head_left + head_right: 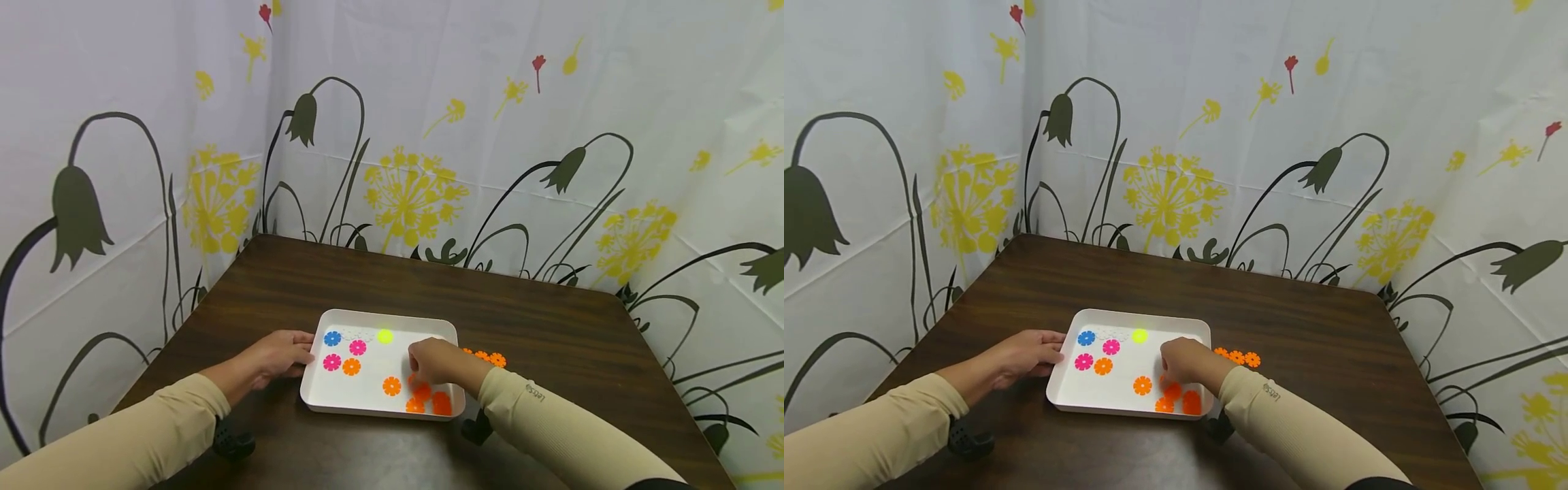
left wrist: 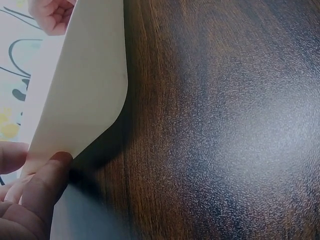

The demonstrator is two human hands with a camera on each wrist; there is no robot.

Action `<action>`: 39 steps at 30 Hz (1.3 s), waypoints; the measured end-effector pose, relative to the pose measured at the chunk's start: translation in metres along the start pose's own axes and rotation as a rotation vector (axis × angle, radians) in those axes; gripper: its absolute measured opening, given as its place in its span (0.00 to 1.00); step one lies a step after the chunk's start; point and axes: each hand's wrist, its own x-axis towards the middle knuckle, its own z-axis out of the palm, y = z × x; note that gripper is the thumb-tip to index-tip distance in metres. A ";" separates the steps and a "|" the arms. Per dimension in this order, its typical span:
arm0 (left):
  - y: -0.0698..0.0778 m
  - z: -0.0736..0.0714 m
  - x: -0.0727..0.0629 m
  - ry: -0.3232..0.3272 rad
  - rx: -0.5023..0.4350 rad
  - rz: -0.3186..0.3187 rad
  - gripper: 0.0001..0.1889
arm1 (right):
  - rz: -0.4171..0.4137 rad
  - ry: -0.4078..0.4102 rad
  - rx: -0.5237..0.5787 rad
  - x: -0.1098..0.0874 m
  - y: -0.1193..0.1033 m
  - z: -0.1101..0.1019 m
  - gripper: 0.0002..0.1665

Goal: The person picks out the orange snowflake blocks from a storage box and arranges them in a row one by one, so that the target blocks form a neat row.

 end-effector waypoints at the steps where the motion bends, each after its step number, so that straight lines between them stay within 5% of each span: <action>1: 0.000 0.000 0.000 0.001 0.001 0.000 0.28 | -0.008 -0.006 0.007 0.000 0.001 0.000 0.13; 8: 0.001 0.001 0.000 0.017 0.016 -0.013 0.28 | -0.080 -0.030 0.099 0.001 0.016 -0.004 0.09; 16: 0.000 0.001 -0.002 0.023 0.022 -0.017 0.28 | 0.020 -0.104 0.727 -0.010 0.046 -0.029 0.09; 21: -0.001 0.001 -0.002 0.014 0.002 -0.011 0.28 | 0.031 -0.060 0.927 -0.026 0.079 -0.042 0.12; 29: 0.000 0.001 -0.002 -0.004 -0.005 0.005 0.27 | 0.124 0.075 0.913 -0.052 0.144 -0.048 0.13; 39: -0.001 0.001 0.001 -0.015 -0.004 0.023 0.27 | 0.279 0.104 0.787 -0.069 0.194 -0.019 0.04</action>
